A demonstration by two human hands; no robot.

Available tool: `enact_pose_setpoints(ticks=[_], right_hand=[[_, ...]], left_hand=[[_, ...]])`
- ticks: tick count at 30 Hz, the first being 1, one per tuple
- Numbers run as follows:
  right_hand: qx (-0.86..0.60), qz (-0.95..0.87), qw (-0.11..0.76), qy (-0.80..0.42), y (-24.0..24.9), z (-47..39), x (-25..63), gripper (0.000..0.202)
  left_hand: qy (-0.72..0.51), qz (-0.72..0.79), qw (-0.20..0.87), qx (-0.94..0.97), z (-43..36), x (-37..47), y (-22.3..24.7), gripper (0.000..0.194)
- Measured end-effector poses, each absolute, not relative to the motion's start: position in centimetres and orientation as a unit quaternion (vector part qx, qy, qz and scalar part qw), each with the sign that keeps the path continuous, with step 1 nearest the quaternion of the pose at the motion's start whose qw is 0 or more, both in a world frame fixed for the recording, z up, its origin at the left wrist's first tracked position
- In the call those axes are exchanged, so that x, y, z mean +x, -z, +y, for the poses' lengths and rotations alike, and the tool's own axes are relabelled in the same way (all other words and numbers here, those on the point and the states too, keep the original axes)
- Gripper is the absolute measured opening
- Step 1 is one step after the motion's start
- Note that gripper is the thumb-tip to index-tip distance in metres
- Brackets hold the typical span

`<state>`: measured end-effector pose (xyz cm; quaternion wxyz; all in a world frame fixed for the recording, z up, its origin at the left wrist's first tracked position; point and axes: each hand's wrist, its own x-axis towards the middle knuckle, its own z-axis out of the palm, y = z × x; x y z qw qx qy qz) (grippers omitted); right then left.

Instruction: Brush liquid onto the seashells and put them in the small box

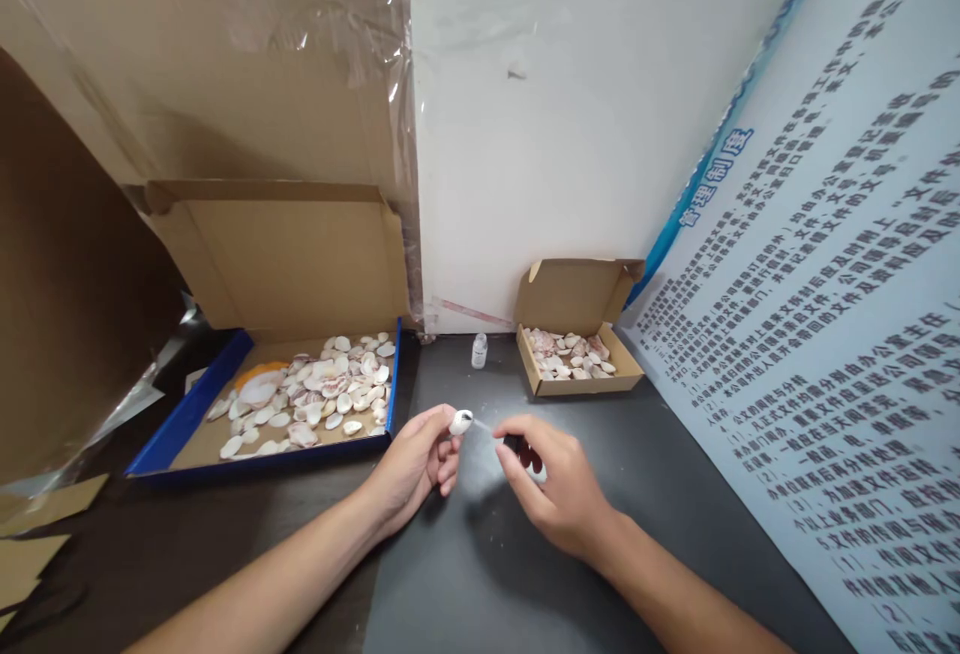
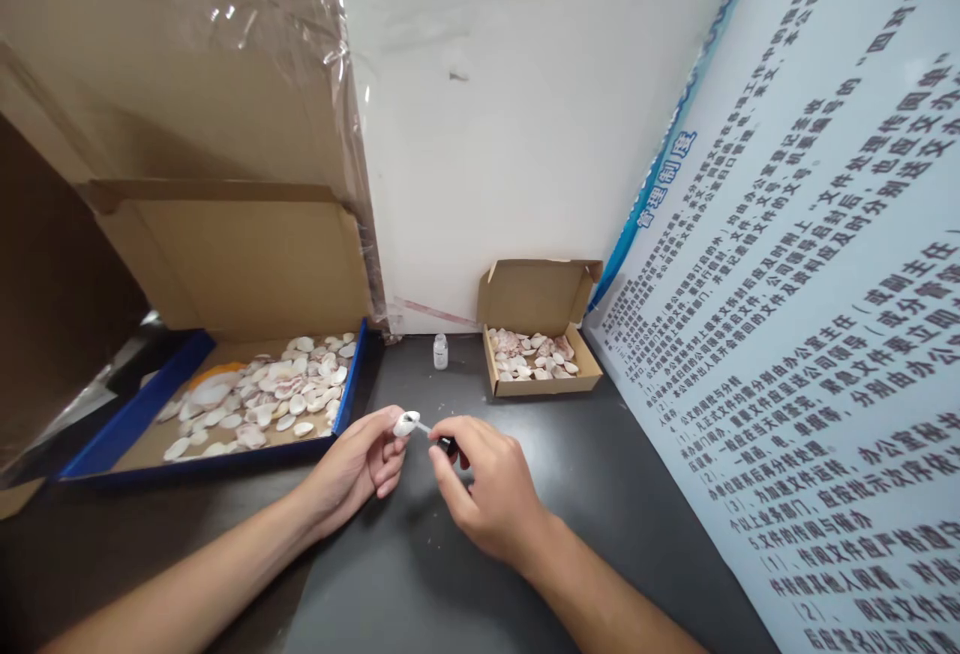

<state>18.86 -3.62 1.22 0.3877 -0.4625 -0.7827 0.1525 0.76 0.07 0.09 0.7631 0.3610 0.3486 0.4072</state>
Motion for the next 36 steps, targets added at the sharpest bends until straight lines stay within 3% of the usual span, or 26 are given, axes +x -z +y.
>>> enact_pose_setpoints(ticks=[8, 12, 36], right_hand=[[-0.458, -0.773, 0.41, -0.158, -1.31, -3.71, 18.92, 0.012], [-0.486, -0.778, 0.365, -0.158, -1.21, -3.49, 18.78, 0.011], [-0.486, -0.767, 0.38, -0.176, -1.36, -3.44, 19.22, 0.013]], left_hand=[[-0.401, 0.349, 0.76, 0.374, 0.07, 0.74, -0.09, 0.02], [-0.389, 0.35, 0.764, 0.379, 0.15, 0.77, -0.18, 0.017], [-0.389, 0.358, 0.754, 0.39, 0.11, 0.75, -0.34, 0.015]])
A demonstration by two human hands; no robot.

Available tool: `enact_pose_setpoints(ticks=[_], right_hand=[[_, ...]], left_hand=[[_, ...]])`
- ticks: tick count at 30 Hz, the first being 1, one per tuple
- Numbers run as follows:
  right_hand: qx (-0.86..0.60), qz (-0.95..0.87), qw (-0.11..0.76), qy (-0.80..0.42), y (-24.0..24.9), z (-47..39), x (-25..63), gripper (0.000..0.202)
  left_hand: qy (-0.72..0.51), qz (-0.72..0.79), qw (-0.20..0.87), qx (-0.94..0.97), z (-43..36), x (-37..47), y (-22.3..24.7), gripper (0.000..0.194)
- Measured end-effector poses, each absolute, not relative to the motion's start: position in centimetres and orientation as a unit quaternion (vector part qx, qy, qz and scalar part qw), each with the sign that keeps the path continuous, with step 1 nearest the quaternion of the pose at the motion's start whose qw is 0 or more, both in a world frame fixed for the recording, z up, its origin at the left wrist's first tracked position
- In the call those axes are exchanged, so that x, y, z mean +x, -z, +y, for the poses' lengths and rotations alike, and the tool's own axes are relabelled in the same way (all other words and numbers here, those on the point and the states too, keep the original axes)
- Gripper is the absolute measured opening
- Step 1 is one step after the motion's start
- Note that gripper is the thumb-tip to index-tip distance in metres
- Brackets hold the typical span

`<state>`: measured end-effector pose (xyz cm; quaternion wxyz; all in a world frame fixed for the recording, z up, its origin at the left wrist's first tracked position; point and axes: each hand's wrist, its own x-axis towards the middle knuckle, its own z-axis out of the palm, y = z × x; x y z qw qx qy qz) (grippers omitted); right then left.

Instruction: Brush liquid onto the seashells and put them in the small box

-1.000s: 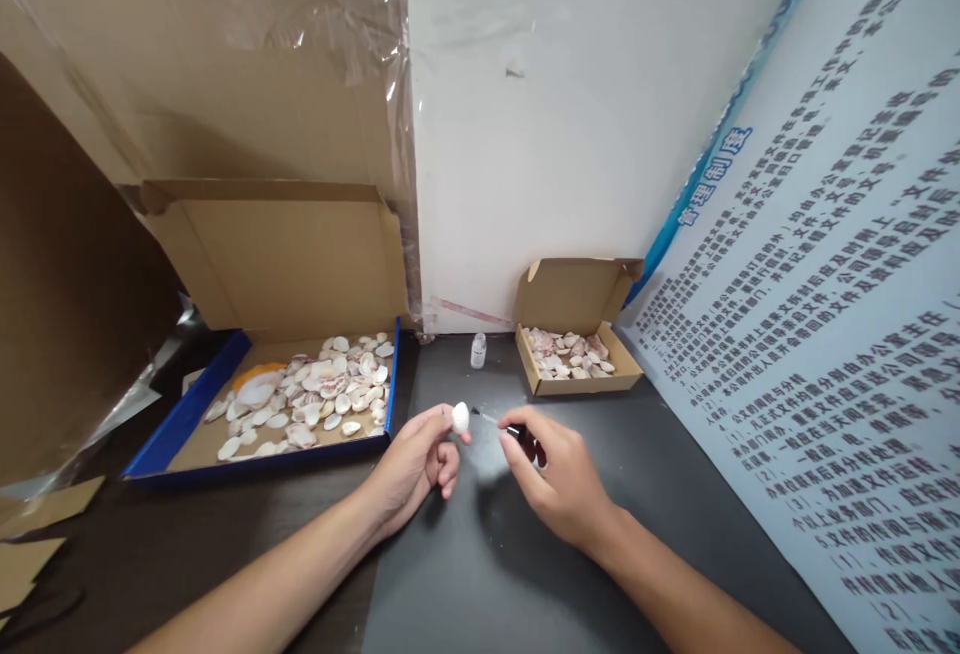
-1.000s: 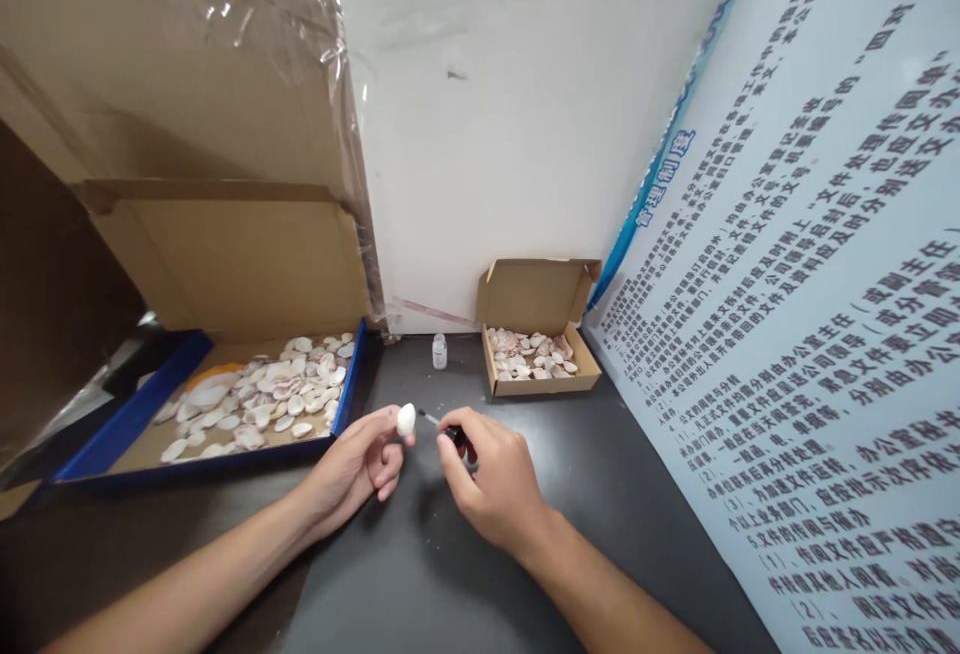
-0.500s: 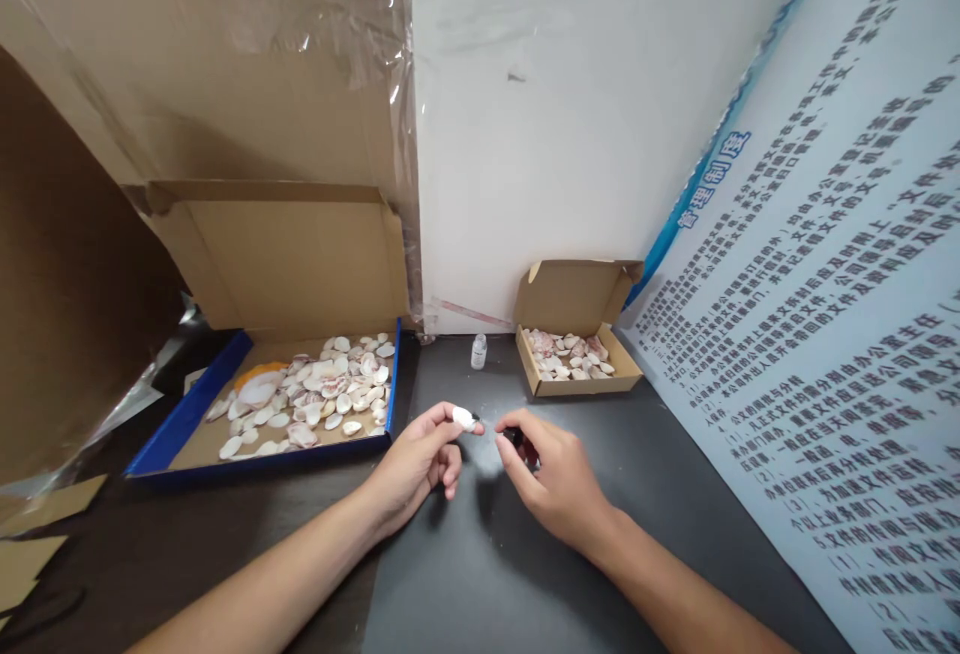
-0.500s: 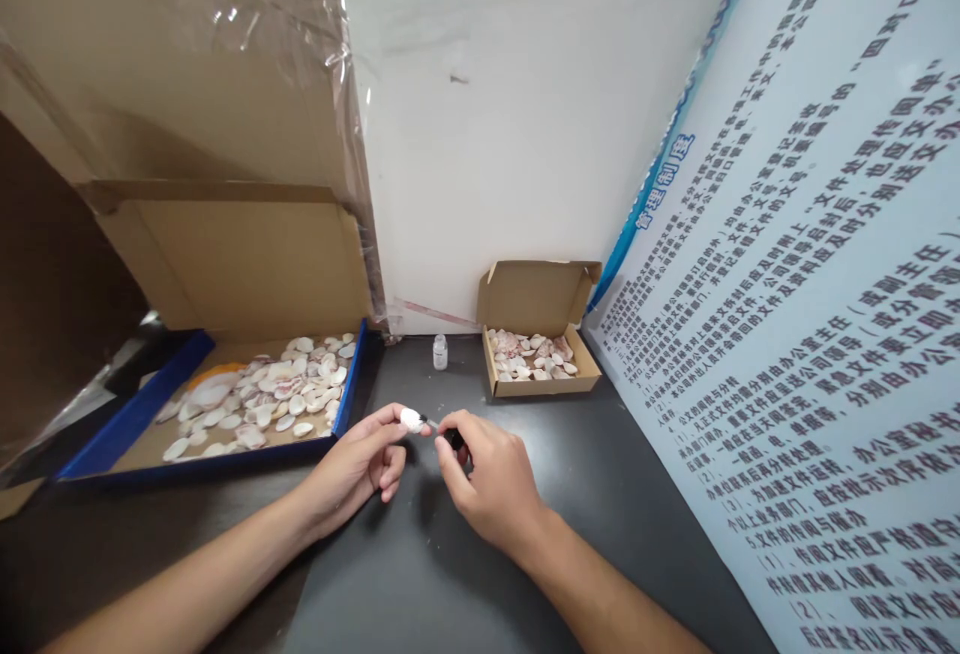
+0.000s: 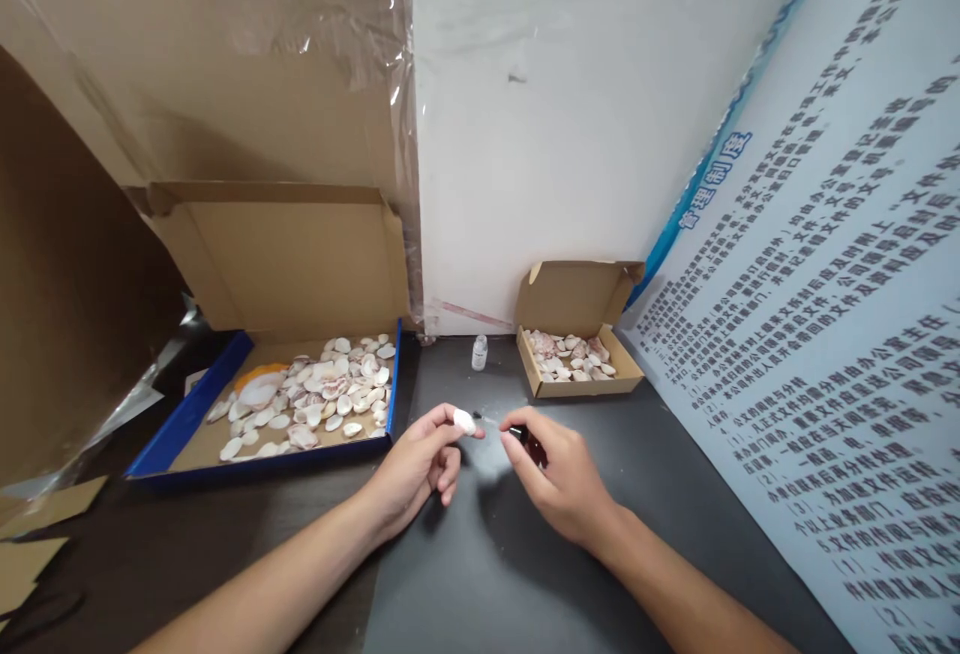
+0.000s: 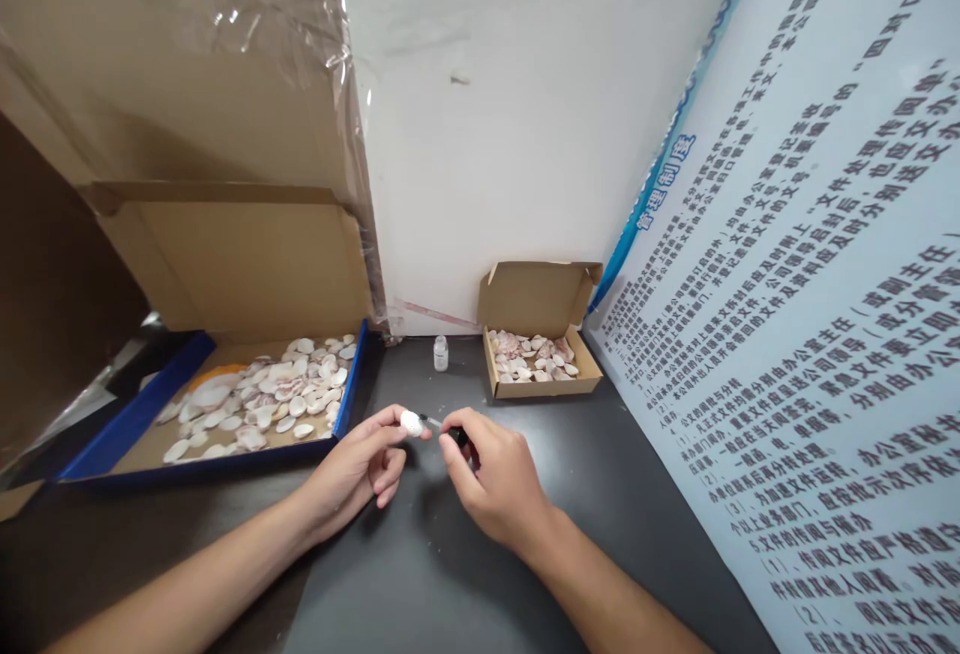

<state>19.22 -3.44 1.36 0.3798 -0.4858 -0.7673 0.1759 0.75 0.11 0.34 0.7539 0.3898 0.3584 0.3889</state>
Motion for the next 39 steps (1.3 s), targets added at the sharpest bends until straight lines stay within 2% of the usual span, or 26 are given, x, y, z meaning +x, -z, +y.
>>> enact_pose_setpoints(ticks=[6, 12, 22, 29, 33, 39], right_hand=[[-0.489, -0.78, 0.343, -0.184, -1.51, -3.49, 19.11, 0.015], [-0.503, -0.771, 0.35, -0.172, -1.28, -3.48, 18.95, 0.014], [-0.499, -0.765, 0.368, -0.176, -1.27, -3.44, 19.06, 0.013], [-0.527, -0.745, 0.376, -0.158, -1.25, -3.2, 19.31, 0.013], [-0.48, -0.768, 0.388, -0.173, -1.28, -3.4, 19.19, 0.013], [-0.485, -0.765, 0.386, -0.174, -1.36, -3.34, 19.13, 0.012]], left_hand=[[-0.367, 0.343, 0.777, 0.38, 0.01, 0.7, -0.34, 0.01], [-0.361, 0.334, 0.786, 0.375, 0.02, 0.67, -0.35, 0.015], [-0.366, 0.327, 0.783, 0.382, 0.13, 0.66, -0.14, 0.012], [-0.351, 0.324, 0.789, 0.385, 0.02, 0.67, -0.24, 0.023], [-0.359, 0.324, 0.788, 0.38, 0.01, 0.75, -0.11, 0.025], [-0.364, 0.327, 0.783, 0.384, 0.01, 0.76, -0.36, 0.025]])
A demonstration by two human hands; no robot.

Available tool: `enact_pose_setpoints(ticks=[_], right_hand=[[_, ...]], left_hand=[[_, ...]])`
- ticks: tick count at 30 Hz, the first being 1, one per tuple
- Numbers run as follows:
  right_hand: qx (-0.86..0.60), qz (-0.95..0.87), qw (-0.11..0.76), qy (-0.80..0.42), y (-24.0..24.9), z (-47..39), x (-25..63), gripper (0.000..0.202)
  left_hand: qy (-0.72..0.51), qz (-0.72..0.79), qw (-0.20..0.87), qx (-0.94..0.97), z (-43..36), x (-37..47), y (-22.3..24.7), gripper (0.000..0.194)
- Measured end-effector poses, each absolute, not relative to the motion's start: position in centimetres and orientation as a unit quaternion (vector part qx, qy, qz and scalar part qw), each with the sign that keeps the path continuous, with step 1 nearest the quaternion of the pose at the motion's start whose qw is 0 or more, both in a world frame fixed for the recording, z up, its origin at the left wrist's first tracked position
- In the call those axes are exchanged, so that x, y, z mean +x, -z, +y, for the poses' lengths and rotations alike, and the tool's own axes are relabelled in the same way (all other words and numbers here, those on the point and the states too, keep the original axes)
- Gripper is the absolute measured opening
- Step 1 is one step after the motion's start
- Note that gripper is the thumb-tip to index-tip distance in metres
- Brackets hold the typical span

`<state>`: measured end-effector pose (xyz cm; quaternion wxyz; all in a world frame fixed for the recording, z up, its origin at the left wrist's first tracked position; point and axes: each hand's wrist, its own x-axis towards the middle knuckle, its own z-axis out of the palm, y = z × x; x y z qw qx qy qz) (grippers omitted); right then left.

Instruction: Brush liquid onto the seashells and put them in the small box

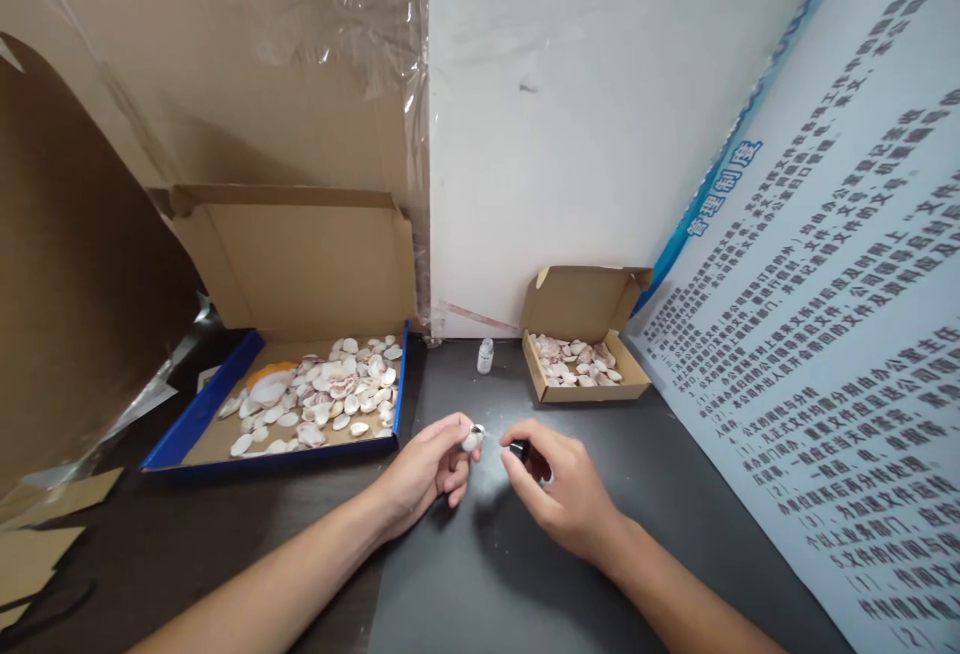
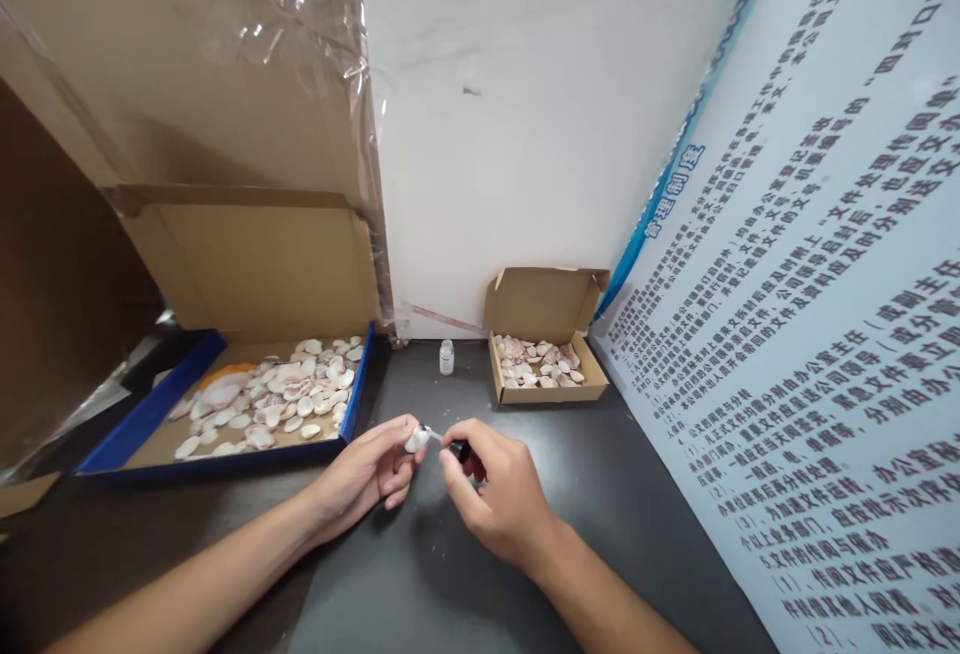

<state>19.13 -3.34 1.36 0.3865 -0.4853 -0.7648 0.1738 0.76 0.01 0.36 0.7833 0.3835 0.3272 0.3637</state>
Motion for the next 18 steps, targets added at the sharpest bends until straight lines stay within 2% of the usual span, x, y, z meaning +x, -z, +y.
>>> enact_pose_setpoints(ticks=[3, 7, 11, 18], right_hand=[[-0.502, -0.761, 0.376, -0.167, -1.36, -3.24, 19.24, 0.01], [-0.481, -0.759, 0.404, -0.173, -1.3, -3.4, 19.16, 0.01], [-0.482, -0.78, 0.363, -0.164, -1.02, -3.55, 18.8, 0.01], [-0.479, -0.777, 0.365, -0.18, -1.05, -3.58, 18.73, 0.01]], left_hand=[[-0.36, 0.334, 0.778, 0.391, 0.01, 0.77, -0.53, 0.021], [-0.374, 0.344, 0.772, 0.382, -0.03, 0.8, -0.51, 0.014], [-0.388, 0.35, 0.766, 0.374, -0.03, 0.81, -0.4, 0.015], [-0.382, 0.355, 0.766, 0.375, 0.1, 0.71, -0.27, 0.019]])
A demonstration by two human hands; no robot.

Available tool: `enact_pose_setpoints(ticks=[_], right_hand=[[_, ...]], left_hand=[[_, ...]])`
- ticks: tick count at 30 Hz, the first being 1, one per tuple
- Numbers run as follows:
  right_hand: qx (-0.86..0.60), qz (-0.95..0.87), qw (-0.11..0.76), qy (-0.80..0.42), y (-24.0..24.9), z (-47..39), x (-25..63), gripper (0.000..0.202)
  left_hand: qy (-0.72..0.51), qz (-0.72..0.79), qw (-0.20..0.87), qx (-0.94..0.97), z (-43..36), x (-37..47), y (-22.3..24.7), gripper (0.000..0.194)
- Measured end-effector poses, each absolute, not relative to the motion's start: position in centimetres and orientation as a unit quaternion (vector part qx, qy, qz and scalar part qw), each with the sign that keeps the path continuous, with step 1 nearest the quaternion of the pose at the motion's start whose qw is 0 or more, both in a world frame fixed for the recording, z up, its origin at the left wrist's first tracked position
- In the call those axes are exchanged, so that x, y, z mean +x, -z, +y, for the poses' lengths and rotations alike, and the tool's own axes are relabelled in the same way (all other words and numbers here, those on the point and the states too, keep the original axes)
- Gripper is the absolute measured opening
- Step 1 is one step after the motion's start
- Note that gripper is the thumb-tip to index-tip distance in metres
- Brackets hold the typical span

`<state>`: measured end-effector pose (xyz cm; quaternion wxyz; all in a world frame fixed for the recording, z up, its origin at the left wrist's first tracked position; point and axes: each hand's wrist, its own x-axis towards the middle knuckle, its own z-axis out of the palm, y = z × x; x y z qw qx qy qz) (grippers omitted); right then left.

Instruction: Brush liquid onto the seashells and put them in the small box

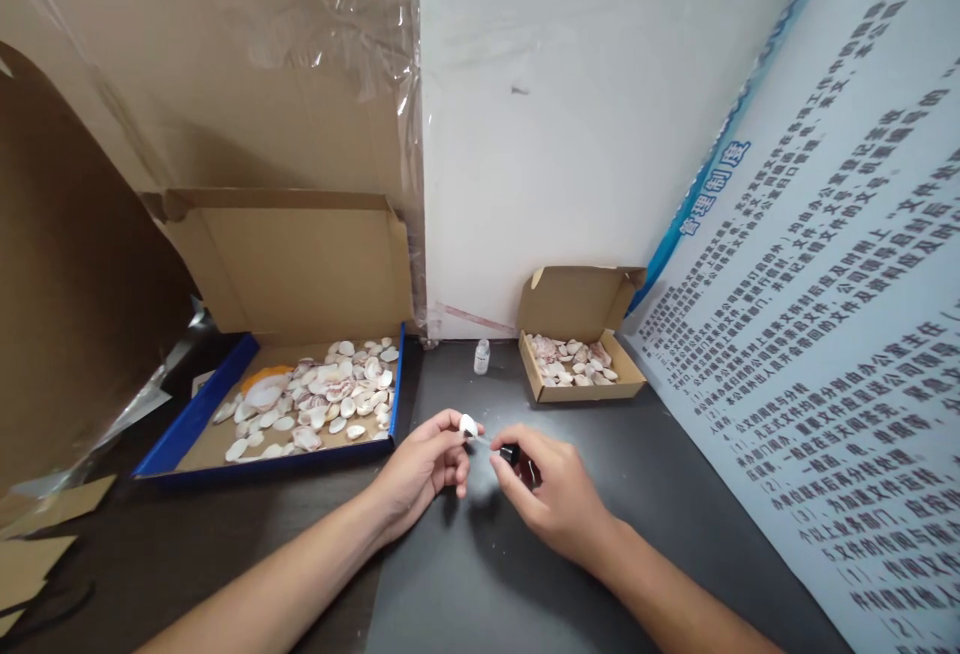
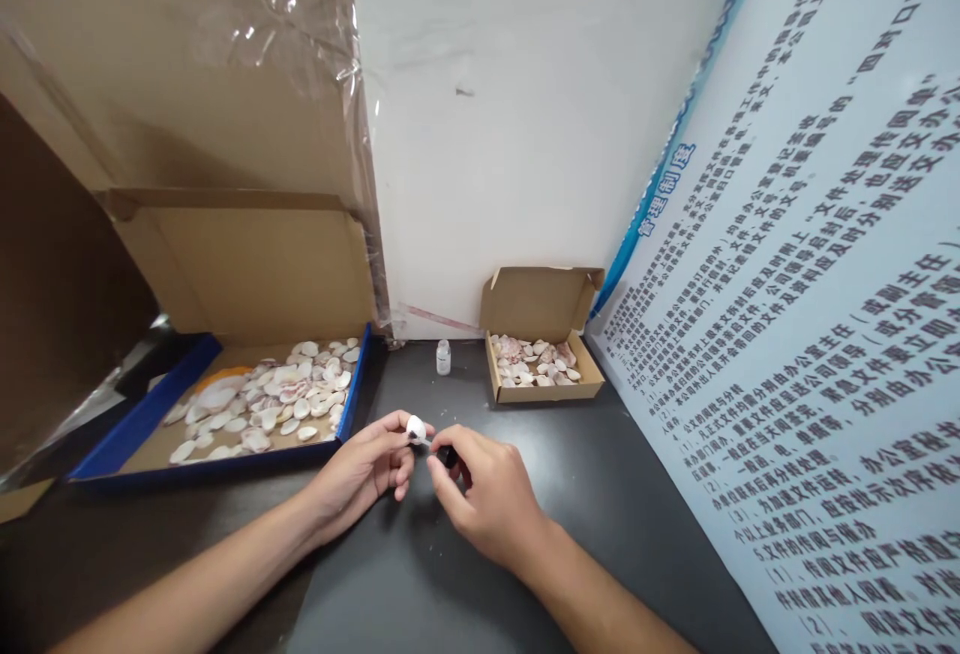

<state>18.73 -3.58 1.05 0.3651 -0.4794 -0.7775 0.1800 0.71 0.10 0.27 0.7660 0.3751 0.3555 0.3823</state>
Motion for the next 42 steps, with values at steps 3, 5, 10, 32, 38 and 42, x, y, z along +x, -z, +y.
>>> enact_pose_setpoints(ticks=[3, 5, 10, 32, 38, 42], right_hand=[[-0.492, -0.768, 0.374, -0.17, -1.09, -3.49, 18.8, 0.01], [-0.488, -0.765, 0.386, -0.167, -1.06, -3.41, 18.86, 0.011], [-0.519, -0.756, 0.371, -0.144, -1.0, -3.29, 19.0, 0.012], [-0.501, -0.758, 0.364, -0.205, -1.1, -2.99, 19.41, 0.016], [-0.503, -0.757, 0.368, -0.198, -0.94, -2.99, 19.43, 0.014], [-0.497, -0.753, 0.385, -0.197, -1.06, -2.97, 19.4, 0.015]], left_hand=[[-0.375, 0.357, 0.77, 0.373, 0.12, 0.63, -0.13, 0.019], [-0.372, 0.353, 0.772, 0.376, 0.13, 0.6, -0.06, 0.02], [-0.378, 0.353, 0.767, 0.379, 0.27, 0.66, 0.01, 0.023], [-0.361, 0.368, 0.76, 0.395, 0.29, 0.65, -0.17, 0.023], [-0.366, 0.342, 0.766, 0.404, 0.16, 0.78, -0.23, 0.02], [-0.364, 0.33, 0.78, 0.389, 0.19, 0.73, -0.13, 0.021]])
